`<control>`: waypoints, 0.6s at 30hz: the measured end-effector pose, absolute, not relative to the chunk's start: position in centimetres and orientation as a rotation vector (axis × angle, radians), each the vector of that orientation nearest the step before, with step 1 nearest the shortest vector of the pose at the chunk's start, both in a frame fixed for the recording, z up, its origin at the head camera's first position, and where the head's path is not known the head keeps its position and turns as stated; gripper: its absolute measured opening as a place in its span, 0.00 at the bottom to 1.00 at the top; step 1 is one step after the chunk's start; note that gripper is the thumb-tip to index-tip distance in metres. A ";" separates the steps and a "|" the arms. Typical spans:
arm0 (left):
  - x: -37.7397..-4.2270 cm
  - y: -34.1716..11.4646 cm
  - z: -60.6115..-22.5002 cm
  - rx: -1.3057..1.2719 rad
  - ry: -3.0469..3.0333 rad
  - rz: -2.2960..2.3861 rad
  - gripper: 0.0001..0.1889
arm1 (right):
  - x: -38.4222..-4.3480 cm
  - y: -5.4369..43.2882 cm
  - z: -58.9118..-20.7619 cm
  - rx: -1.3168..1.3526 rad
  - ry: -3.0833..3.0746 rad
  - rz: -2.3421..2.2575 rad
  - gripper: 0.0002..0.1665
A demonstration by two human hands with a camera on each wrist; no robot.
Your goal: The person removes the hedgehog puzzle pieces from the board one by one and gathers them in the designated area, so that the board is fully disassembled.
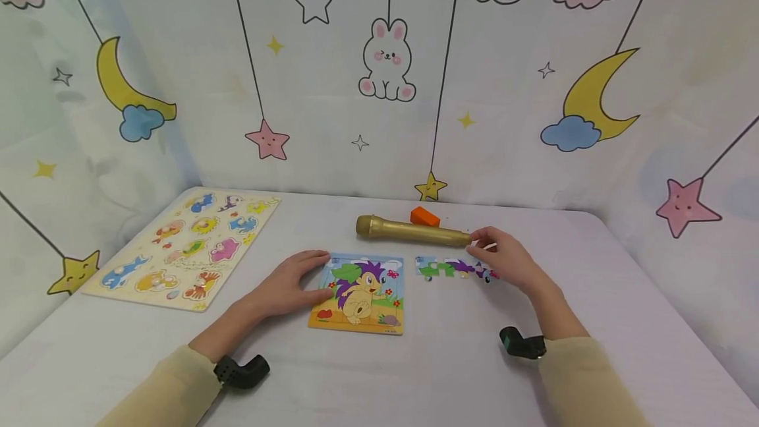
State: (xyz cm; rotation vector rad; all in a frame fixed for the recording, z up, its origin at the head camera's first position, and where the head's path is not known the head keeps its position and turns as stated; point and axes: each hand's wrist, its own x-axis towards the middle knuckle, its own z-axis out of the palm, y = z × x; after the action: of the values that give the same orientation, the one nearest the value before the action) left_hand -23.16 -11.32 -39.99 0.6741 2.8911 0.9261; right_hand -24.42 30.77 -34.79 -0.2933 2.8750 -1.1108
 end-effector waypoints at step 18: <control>-23.2 -11.4 -40.1 0.689 2.897 0.904 0.40 | -24.1 21.1 -33.7 -0.488 2.698 -1.327 0.25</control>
State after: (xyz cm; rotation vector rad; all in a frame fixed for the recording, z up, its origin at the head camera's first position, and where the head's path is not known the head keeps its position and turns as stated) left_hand -23.19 -11.38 -40.08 0.6888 2.8974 0.9044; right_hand -24.14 21.13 -33.72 -0.4881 2.6978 -1.3270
